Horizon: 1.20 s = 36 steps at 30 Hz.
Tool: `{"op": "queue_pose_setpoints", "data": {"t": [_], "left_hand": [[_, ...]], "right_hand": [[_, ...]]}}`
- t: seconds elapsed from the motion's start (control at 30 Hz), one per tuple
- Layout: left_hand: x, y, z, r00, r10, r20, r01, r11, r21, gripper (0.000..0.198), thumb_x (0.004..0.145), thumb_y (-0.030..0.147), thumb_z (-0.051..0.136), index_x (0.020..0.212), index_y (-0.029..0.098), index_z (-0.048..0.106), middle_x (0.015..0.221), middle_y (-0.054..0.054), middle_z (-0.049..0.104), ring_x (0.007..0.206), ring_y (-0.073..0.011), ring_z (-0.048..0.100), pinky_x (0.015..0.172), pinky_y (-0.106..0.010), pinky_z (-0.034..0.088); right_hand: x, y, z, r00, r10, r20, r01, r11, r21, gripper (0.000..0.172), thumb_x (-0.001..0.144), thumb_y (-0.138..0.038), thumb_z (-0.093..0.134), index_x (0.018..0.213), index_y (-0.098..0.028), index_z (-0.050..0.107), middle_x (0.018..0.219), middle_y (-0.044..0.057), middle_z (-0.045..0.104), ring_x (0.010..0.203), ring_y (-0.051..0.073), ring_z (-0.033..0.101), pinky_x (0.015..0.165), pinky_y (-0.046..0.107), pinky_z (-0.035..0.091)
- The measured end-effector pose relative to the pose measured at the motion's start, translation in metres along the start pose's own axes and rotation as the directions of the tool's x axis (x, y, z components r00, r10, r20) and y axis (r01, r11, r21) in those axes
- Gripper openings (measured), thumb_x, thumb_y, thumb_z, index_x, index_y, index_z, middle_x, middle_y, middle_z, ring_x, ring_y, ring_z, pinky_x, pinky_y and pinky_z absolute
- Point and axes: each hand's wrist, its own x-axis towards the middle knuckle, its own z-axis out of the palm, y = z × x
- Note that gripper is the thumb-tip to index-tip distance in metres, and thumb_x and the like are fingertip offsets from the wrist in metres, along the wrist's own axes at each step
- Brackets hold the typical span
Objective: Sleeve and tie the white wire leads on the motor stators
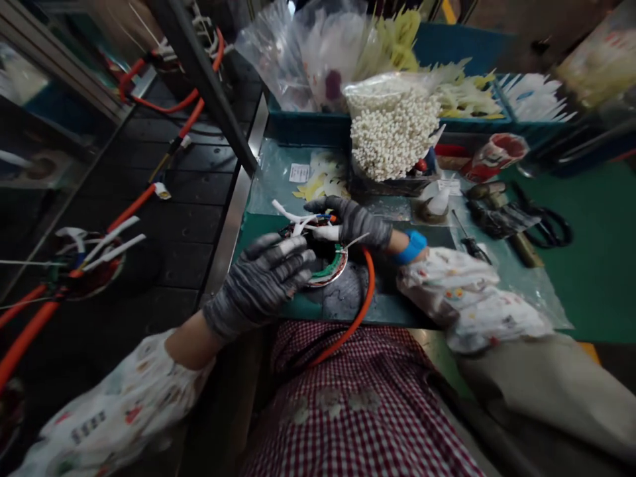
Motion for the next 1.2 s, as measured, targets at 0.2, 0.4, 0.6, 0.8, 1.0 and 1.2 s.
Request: {"op": "queue_pose_setpoints", "data": {"t": [0.2,0.4,0.6,0.8,1.0,1.2], "left_hand": [[-0.014,0.008,0.030,0.985,-0.148,-0.087,0.141,0.986,-0.085,0.023,0.097,0.039,0.085,0.112,0.032,0.070,0.118,0.002,0.087,0.138,-0.0309,0.074,0.131,-0.057,0.048],[-0.005,0.032,0.050,0.927,-0.325,-0.185,0.328,0.945,-0.020,0.027,0.096,0.030,0.090,0.103,0.030,0.064,0.095,0.005,0.082,0.111,-0.0254,0.077,0.122,-0.050,0.049],[0.003,0.053,0.071,0.837,-0.461,-0.295,0.465,0.883,-0.061,0.026,0.095,0.039,0.087,0.104,0.032,0.064,0.099,0.005,0.083,0.114,-0.0272,0.074,0.119,-0.051,0.045],[-0.002,0.048,0.080,0.835,-0.468,-0.289,0.463,0.882,-0.091,0.027,0.092,0.042,0.088,0.104,0.032,0.066,0.098,0.005,0.083,0.117,-0.0279,0.072,0.123,-0.055,0.041],[-0.003,0.048,0.082,0.843,-0.475,-0.252,0.469,0.879,-0.087,0.023,0.095,0.049,0.084,0.101,0.033,0.069,0.095,0.005,0.082,0.118,-0.0285,0.072,0.125,-0.056,0.042],[-0.006,0.044,0.083,0.852,-0.453,-0.263,0.446,0.891,-0.088,0.029,0.092,0.051,0.089,0.102,0.033,0.068,0.101,0.007,0.083,0.118,-0.0275,0.072,0.123,-0.053,0.044]], "right_hand": [[-0.090,0.011,0.012,0.956,0.066,-0.287,-0.071,0.997,-0.008,0.050,0.110,-0.063,0.066,0.141,-0.025,0.075,0.137,0.011,0.083,0.123,0.026,0.079,0.113,0.047,0.065],[-0.065,0.014,-0.013,0.933,-0.239,-0.269,0.145,0.934,-0.326,0.040,0.109,-0.057,0.068,0.126,-0.024,0.083,0.122,0.010,0.086,0.112,0.030,0.080,0.108,0.051,0.065],[-0.032,-0.007,-0.035,0.818,-0.457,-0.349,-0.060,0.536,-0.842,0.027,0.108,-0.043,0.069,0.122,-0.026,0.086,0.134,0.016,0.081,0.129,0.041,0.071,0.115,0.064,0.055],[0.001,-0.027,-0.052,0.729,-0.531,-0.433,-0.326,0.286,-0.901,0.032,0.107,-0.037,0.068,0.135,-0.026,0.078,0.162,0.014,0.067,0.155,0.043,0.052,0.132,0.074,0.036],[0.004,-0.030,-0.050,0.747,-0.505,-0.432,-0.299,0.324,-0.897,0.015,0.096,-0.029,0.076,0.108,-0.021,0.082,0.153,0.016,0.073,0.146,0.042,0.056,0.125,0.070,0.043],[-0.013,-0.031,-0.062,0.721,-0.594,-0.356,0.150,0.635,-0.757,0.015,0.093,-0.039,0.080,0.090,-0.027,0.073,0.115,0.010,0.082,0.119,0.035,0.071,0.116,0.064,0.055]]}}
